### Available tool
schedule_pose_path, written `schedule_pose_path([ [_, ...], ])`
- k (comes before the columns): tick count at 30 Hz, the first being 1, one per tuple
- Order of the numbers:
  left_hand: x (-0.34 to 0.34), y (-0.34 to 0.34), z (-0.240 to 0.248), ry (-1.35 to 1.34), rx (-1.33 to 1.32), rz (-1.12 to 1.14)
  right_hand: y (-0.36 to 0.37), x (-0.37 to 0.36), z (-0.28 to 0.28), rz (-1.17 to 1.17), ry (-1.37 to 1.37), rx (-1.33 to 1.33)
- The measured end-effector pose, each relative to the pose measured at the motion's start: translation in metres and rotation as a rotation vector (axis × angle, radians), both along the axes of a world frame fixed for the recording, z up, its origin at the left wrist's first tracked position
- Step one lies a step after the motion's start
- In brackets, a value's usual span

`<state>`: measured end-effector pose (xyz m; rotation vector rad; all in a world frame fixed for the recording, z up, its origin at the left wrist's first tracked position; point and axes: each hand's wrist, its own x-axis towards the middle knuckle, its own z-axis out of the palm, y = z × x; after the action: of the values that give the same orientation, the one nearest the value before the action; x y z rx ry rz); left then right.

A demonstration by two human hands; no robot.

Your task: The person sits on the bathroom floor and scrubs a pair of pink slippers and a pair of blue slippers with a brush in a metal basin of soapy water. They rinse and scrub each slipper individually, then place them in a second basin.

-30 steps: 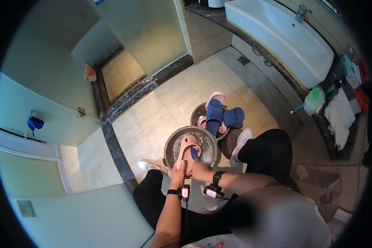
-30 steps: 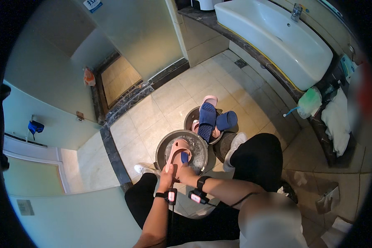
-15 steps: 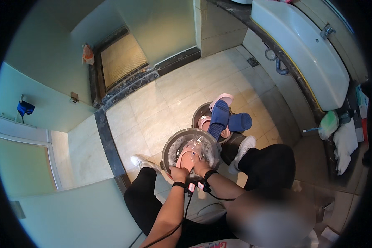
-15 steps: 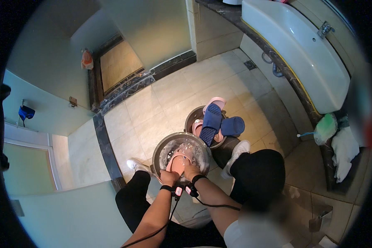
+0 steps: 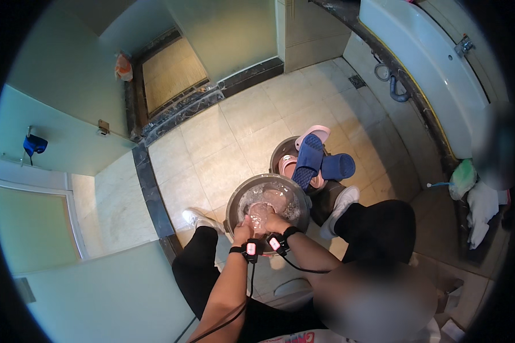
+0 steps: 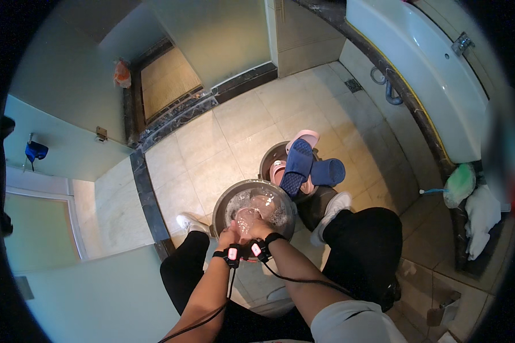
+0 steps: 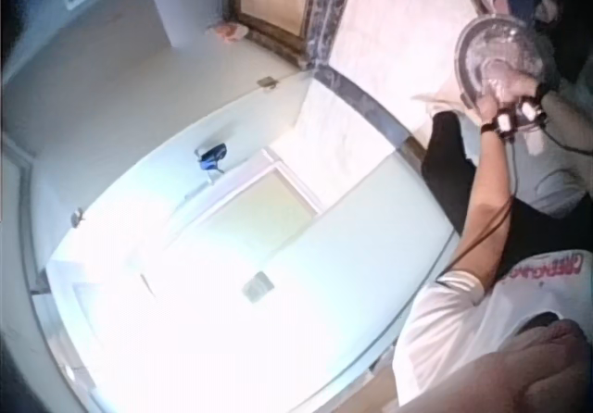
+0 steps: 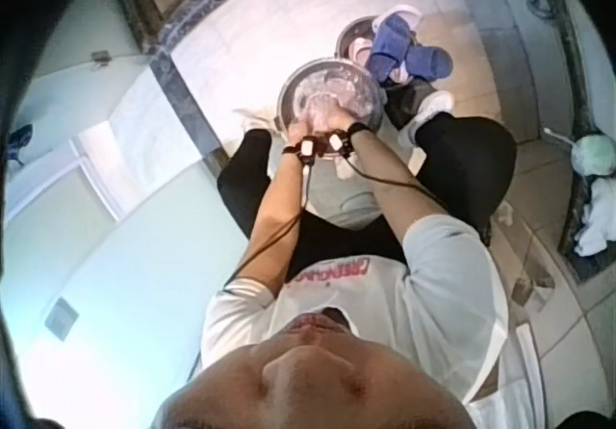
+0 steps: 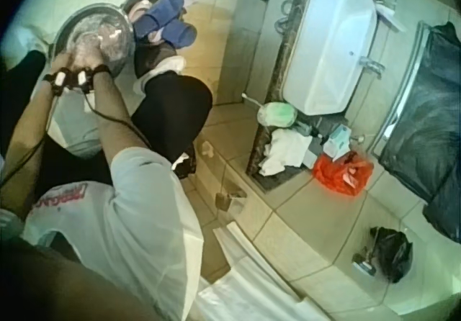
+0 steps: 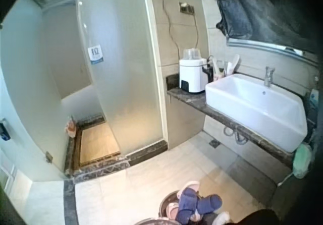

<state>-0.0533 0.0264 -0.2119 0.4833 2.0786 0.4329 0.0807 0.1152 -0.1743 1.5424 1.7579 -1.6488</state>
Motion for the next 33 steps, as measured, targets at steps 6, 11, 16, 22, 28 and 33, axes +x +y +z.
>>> schedule_pose_path([
  [6, -0.015, -0.023, 0.005, -0.963, 0.443, 0.569, -0.016, -0.011, 0.08, 0.028, 0.18, -0.144],
  [11, -0.019, -0.041, 0.058, -0.885, 0.532, 0.57, -0.065, 0.0, 0.13, -0.099, 0.385, -0.128],
  [16, 0.009, -0.052, 0.146, -0.82, 0.587, 0.44, -0.044, 0.003, 0.105, -0.347, 0.291, -0.114],
  [22, 0.001, -0.06, 0.129, -0.677, 0.762, 0.552, -0.05, 0.006, 0.188, 0.069, 0.372, -0.167],
  [28, 0.003, -0.051, 0.126, -0.597, 0.765, 0.422, -0.046, 0.046, 0.207, 0.507, 0.347, 0.518],
  [33, 0.025, -0.048, 0.169, -0.522, 0.803, 0.389, -0.027, 0.051, 0.191, 0.449, 0.081, 0.729],
])
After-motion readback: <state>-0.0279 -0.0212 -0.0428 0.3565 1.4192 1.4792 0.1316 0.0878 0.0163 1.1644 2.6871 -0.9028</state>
